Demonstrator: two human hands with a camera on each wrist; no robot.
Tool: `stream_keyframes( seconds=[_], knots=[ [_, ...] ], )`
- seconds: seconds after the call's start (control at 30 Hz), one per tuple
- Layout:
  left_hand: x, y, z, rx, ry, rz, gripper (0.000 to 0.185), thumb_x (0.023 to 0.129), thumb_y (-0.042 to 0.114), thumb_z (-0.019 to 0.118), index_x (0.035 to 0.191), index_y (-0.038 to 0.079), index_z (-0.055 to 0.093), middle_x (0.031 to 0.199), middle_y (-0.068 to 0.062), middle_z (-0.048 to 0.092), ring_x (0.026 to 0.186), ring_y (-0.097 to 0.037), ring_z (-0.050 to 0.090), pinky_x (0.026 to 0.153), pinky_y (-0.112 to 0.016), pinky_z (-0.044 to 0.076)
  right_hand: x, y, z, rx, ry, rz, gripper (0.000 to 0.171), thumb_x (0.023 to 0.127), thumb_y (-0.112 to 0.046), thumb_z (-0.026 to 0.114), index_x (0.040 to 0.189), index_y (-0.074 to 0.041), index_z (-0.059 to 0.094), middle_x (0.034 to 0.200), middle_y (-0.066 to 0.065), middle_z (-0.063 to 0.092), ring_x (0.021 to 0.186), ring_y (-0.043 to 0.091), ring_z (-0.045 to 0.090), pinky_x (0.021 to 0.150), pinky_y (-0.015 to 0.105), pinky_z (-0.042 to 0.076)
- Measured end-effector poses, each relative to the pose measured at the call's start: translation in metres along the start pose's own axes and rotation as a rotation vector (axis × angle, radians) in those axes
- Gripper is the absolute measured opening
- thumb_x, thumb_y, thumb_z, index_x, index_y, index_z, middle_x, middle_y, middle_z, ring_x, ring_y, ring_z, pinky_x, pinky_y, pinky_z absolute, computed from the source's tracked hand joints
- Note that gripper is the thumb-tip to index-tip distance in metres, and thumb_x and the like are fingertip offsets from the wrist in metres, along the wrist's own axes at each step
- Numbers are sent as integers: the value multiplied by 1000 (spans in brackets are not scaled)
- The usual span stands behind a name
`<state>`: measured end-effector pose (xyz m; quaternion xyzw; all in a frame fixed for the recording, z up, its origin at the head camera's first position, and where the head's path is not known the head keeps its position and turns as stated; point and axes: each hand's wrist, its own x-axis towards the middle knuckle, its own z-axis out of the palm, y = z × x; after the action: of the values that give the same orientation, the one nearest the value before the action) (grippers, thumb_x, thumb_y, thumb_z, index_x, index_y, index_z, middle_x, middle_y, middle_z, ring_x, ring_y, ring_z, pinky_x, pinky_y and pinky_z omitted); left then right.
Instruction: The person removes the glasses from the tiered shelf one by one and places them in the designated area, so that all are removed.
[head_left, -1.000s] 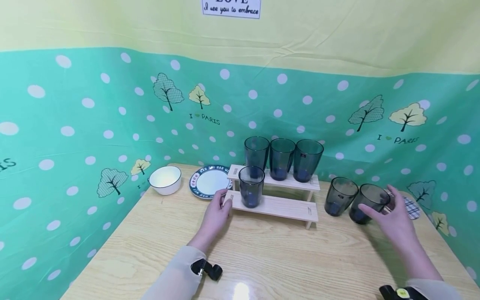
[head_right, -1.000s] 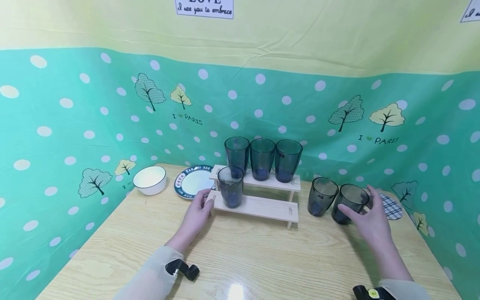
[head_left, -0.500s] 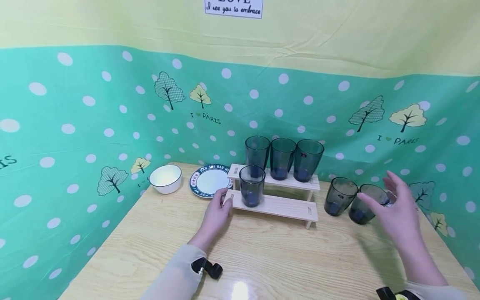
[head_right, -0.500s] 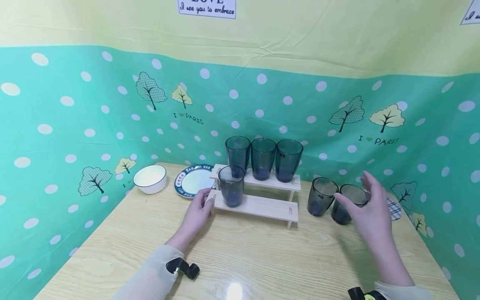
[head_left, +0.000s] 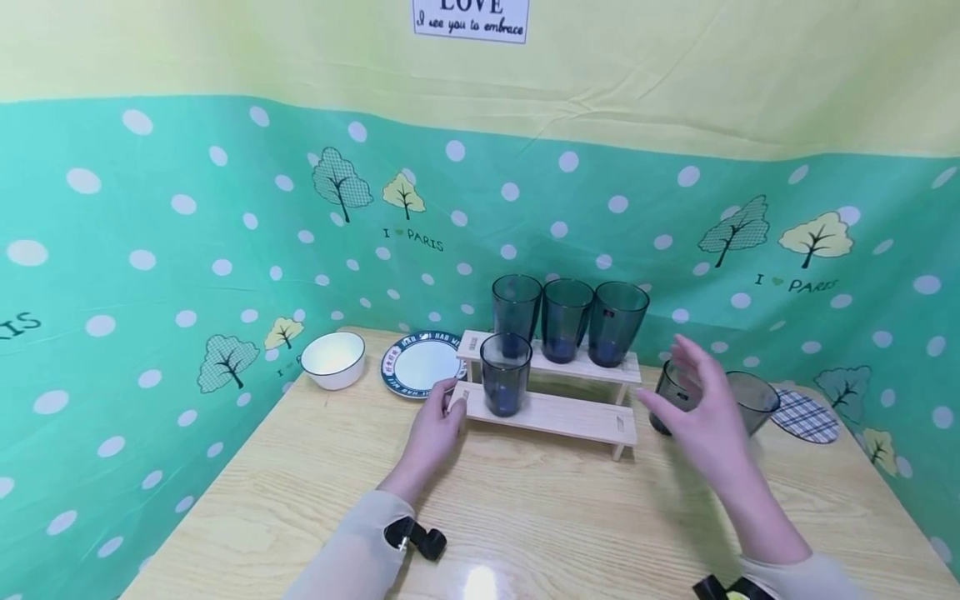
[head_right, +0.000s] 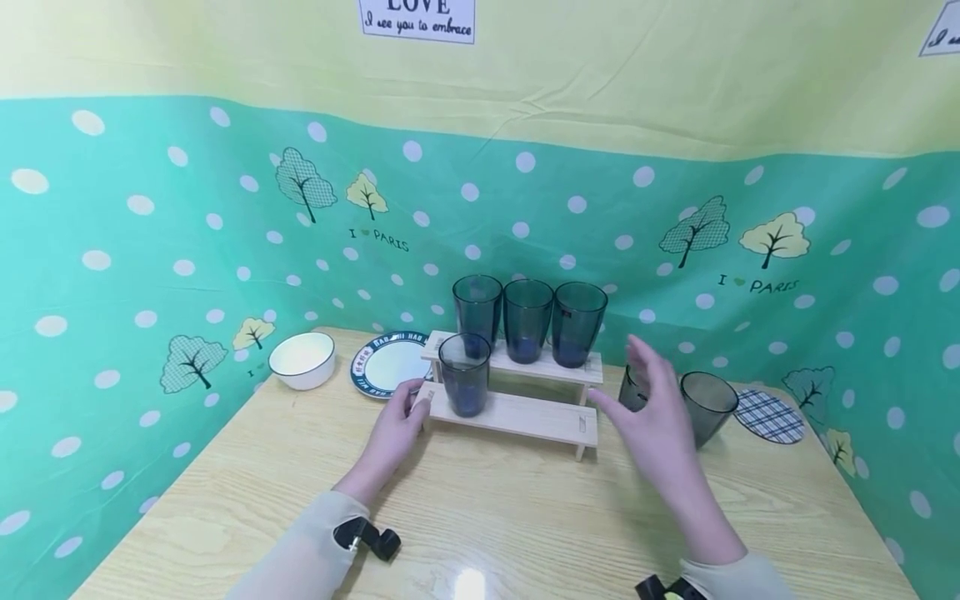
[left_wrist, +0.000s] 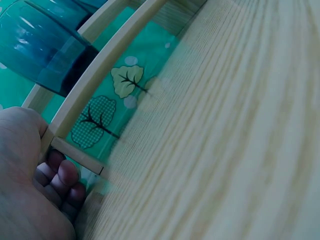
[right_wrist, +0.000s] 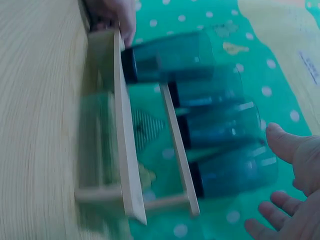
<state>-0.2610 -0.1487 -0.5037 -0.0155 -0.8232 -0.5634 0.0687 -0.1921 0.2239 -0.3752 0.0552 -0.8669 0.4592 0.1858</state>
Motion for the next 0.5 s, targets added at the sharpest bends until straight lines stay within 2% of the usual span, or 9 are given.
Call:
stream_keyframes(
  seconds=[0.07,0.17,0.33,0.5],
  knots=[
    [0,0,0,-3,1,3,52,112,22,60,161,6,50,103,-7,63,92,-21,62,94,-44,53,1,-6,11,31,-28,2,101,98,-32,88,176,-17,26,167,18,42,152,43,43,122,59,39],
    [1,-1,1,-7,-1,7,53,112,23,60,161,6,50,104,-7,63,93,-20,63,95,-44,54,3,-16,27,83,-70,1,101,97,-32,89,176,-17,27,168,16,42,153,41,43,122,58,39],
    [1,-3,2,3,3,24,52,112,23,61,160,5,50,101,-5,63,90,-19,63,89,-42,54,8,-31,56,155,-113,-30,96,97,-24,89,174,-15,32,165,14,44,152,36,44,124,54,39],
    [0,-4,1,2,-1,22,52,112,22,60,160,6,50,99,-5,63,88,-19,63,87,-40,55,10,-41,82,175,-148,-26,93,96,-25,90,172,-18,36,164,10,45,152,32,46,124,49,41]
  ],
)
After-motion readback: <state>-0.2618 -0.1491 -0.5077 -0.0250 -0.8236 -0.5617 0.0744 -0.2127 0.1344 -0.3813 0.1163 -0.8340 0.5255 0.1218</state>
